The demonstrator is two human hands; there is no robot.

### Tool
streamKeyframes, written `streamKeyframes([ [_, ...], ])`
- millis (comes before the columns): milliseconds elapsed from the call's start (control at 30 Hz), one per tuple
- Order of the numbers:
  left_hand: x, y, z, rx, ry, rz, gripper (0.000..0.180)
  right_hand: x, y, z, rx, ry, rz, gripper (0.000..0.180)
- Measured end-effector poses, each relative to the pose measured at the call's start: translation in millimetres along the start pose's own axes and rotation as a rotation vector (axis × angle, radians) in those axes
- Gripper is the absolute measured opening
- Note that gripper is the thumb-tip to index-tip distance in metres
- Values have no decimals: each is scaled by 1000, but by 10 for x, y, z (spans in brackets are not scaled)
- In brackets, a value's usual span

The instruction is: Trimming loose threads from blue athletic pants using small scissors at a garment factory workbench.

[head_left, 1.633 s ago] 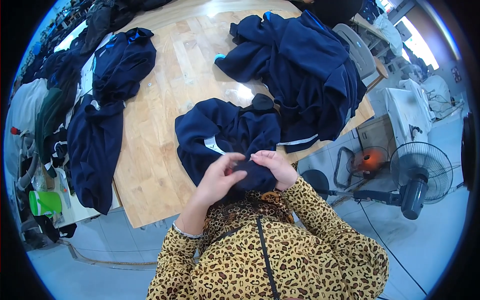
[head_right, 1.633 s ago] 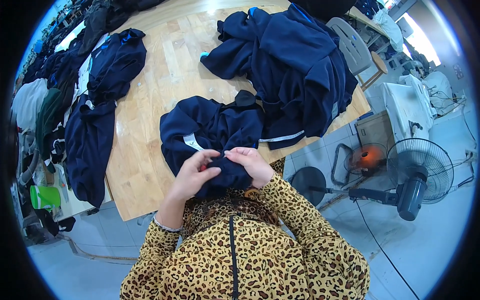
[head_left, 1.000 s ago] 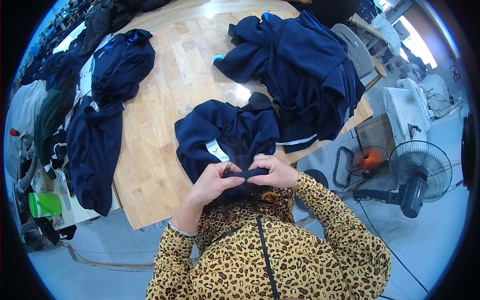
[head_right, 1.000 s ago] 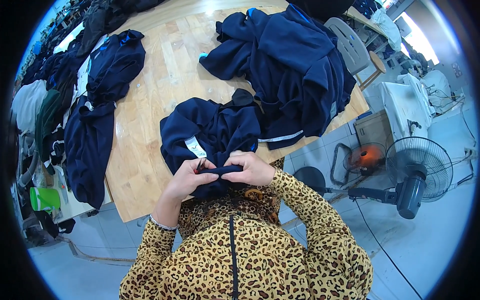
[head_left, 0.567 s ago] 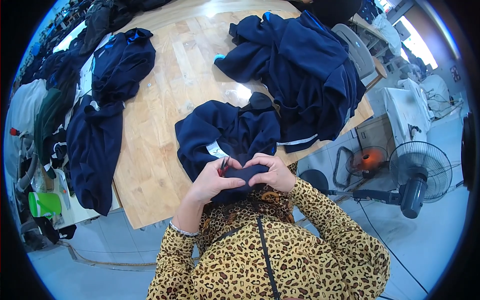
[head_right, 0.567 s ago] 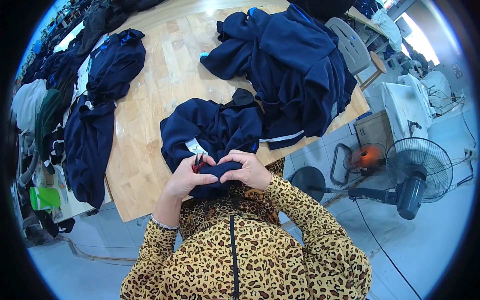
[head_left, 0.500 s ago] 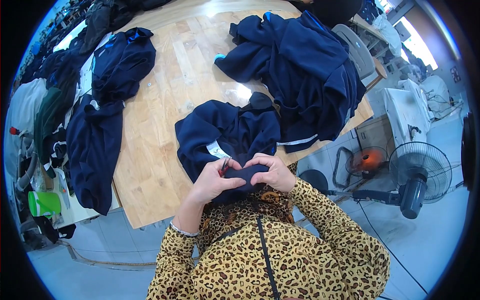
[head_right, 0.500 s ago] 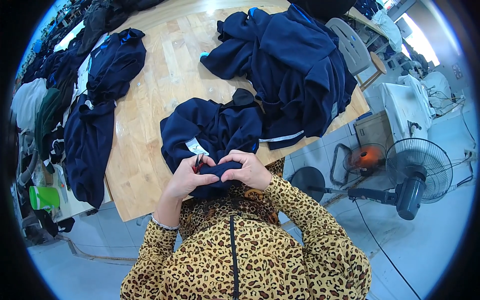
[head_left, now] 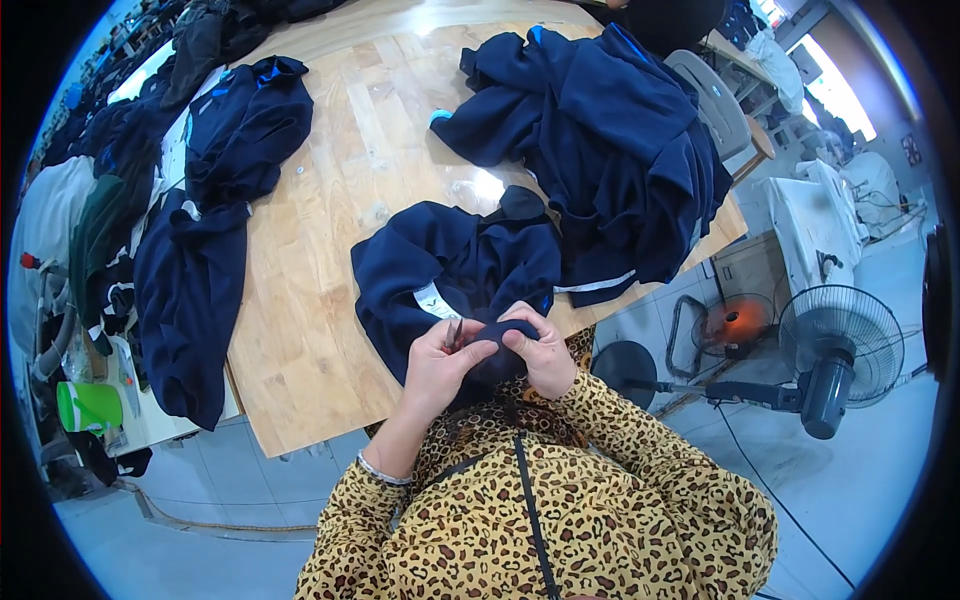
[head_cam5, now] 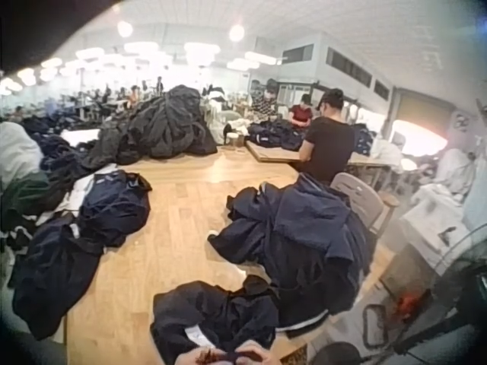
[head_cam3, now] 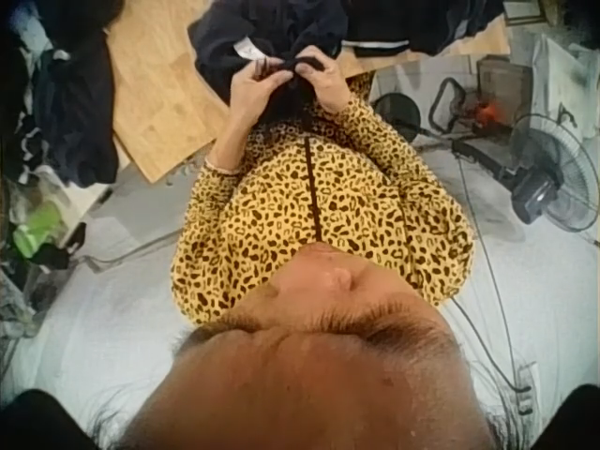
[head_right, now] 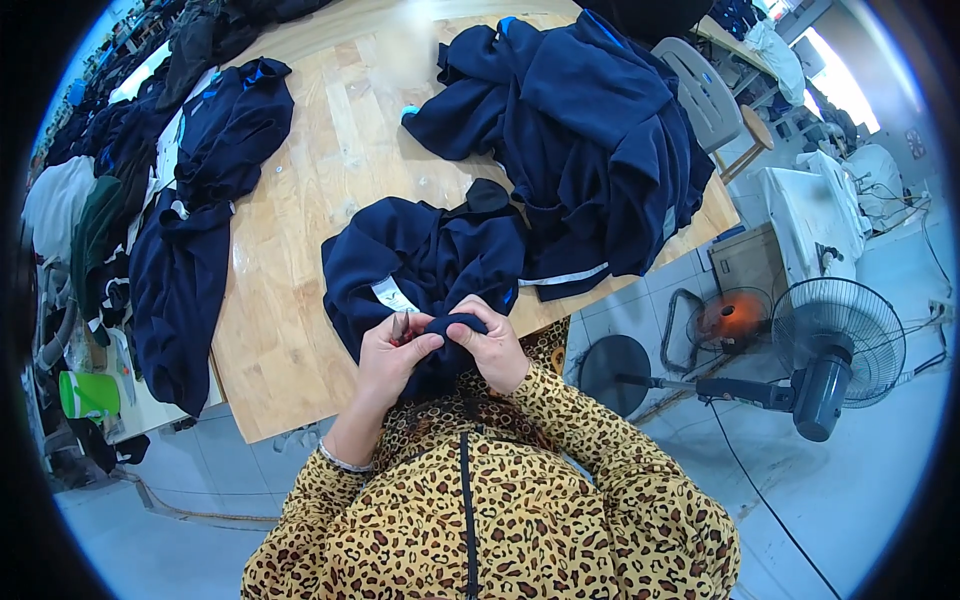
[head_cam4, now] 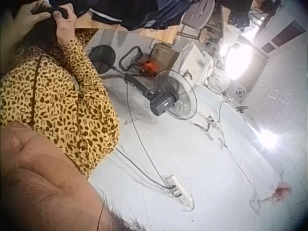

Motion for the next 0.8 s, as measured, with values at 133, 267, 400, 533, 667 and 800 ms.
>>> streamKeyframes([
  [133, -3, 83, -264, 262, 189, 98, 17, -67, 15, 26, -50, -282, 49, 22],
  [267, -4, 90, -319, 346, 232, 141, 15, -113, 23, 61, -136, -338, -2, 24],
  [400, 67, 48, -193, 210, 52, 71, 13, -41, -17, 37, -80, -242, -45, 19],
  [533, 85, -41, 99, 9, 46, 19, 10, -101, -5, -136, 174, 91, -195, 20],
  [667, -12, -16, 340, -290, -207, -105, 12, -73, 2, -105, 145, 76, -167, 21],
  [800, -129, 219, 650, -794, -523, 91, 9, -73, -14, -49, 111, 90, -149, 20],
])
Point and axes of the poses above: each hand's wrist, its own y-axis away from the middle knuckle, its own x-axis out of the back of the hand, z = x × y, the point moved 9 cm from there along -y, towards the middle knuckle, and after that the axes turned 12 degrees about z, right-handed, at the moved point
